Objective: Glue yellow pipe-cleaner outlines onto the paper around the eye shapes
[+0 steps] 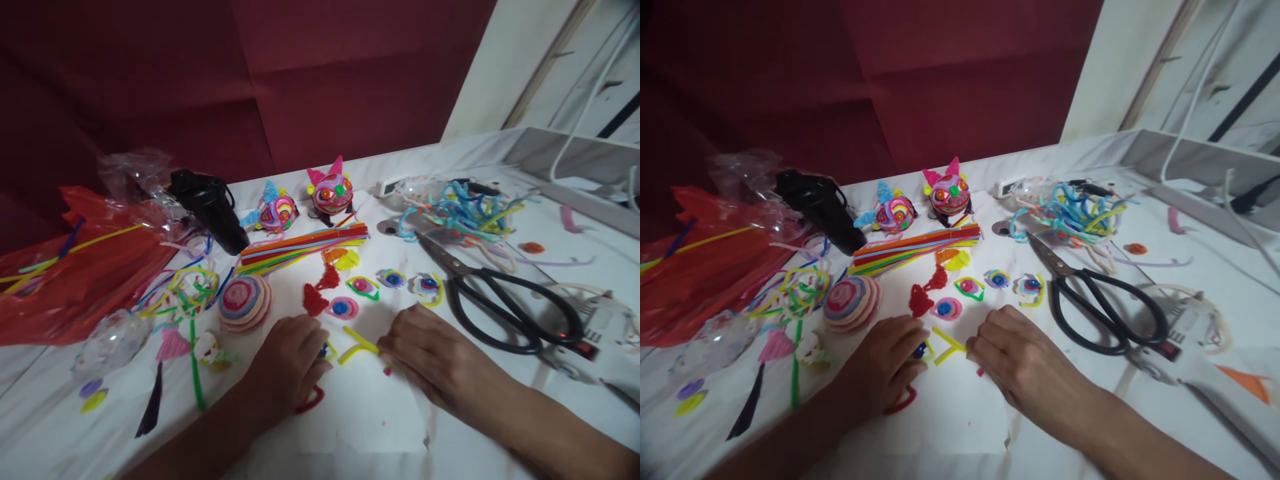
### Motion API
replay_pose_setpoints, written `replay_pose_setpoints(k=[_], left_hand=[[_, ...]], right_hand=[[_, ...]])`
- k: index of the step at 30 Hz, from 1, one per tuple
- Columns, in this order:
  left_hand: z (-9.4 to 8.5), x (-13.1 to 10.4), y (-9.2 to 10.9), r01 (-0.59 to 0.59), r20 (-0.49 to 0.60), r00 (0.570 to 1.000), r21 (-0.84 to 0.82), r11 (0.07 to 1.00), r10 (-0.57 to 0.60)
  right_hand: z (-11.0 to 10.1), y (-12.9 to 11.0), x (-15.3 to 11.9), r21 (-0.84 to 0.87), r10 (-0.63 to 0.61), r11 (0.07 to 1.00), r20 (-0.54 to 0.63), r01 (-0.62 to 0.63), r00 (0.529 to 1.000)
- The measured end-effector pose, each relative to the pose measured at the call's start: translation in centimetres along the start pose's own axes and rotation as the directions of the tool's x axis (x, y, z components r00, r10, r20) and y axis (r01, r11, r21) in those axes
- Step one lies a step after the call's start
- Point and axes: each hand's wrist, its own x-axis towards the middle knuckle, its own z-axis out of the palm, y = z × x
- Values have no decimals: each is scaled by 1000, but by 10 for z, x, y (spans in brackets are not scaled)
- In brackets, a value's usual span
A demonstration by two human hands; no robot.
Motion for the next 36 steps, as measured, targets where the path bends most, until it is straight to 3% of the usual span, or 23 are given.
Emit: replay_pose_setpoints(k=[5, 11, 17, 22, 26, 31, 36], left_hand=[[-6, 3, 5, 11, -13, 1000, -1, 1000, -11], [-10, 4, 7, 20, 9, 1000, 36, 999, -20], [-3, 1, 8, 14, -24, 1000, 31, 999, -13], [3, -8, 16, -133, 64, 990, 78, 988, 128], [5, -13, 18, -250, 71, 968, 141, 958, 242], [7, -14, 21, -212, 142, 972, 179, 961, 188], [9, -14, 23, -203, 68, 979, 166, 965, 194]], right_hand=[[0, 2, 2, -2, 20, 1000, 33, -20, 999], [3, 1, 4, 26, 31, 999, -22, -30, 999], [9, -4, 3, 180, 239, 955, -4, -234, 971], [15, 0, 3, 58, 187, 981, -6, -187, 982], [21, 3, 2, 16, 178, 984, -27, -178, 984], [21, 4, 5, 13, 195, 981, 11, -195, 981], [21, 0, 8, 18, 251, 968, 7, -251, 968]])
